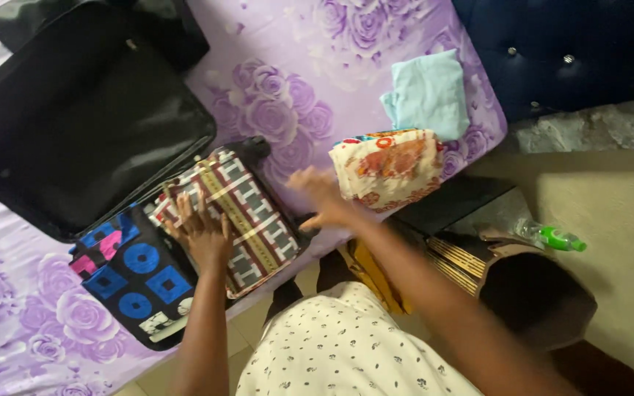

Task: Packing clothes and various textiles into a suitcase on a bed.

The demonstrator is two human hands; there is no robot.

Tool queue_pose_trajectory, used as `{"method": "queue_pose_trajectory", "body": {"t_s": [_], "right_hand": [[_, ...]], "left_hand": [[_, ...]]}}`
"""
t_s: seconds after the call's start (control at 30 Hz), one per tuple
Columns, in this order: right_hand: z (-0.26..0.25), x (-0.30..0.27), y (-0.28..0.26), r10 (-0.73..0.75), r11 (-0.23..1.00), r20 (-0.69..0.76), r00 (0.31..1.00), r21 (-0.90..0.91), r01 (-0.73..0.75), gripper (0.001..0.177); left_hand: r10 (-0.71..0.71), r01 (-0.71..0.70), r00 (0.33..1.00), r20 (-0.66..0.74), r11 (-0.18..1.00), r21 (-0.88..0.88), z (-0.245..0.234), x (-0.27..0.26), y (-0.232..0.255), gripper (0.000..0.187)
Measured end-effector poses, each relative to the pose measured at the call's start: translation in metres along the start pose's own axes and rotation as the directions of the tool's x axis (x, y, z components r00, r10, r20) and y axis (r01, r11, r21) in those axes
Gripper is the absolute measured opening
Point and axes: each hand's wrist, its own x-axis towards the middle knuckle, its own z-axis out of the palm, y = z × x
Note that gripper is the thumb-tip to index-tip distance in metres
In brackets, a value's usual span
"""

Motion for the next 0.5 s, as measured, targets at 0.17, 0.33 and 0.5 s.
{"method": "queue_pose_trajectory", "body": {"t_s": [0.17,0.33,0.5], "right_hand": [[-0.113,-0.032,0.114,0.626,0.718,0.275,0.730,-0.568,-0.401,0.095],[-0.111,-0.053,0.228,0.416,0.779,0.178,0.892,-0.576,-0.248,0.109],[-0.105,-0.028,0.254,0.595,0.790,0.551,0.585,-0.534,-0.301,0.064]], "left_hand": [[0.042,-0.043,0.998,-0.053,0.999,-0.022,-0.031,-0.028,0.055,0.067],[0.027,-0.027,1.000,0.002,0.998,-0.049,-0.011,-0.056,0.097,0.071],[-0.038,0.066,0.984,0.174,0.985,-0.158,-0.002,-0.060,0.104,0.077]]}}
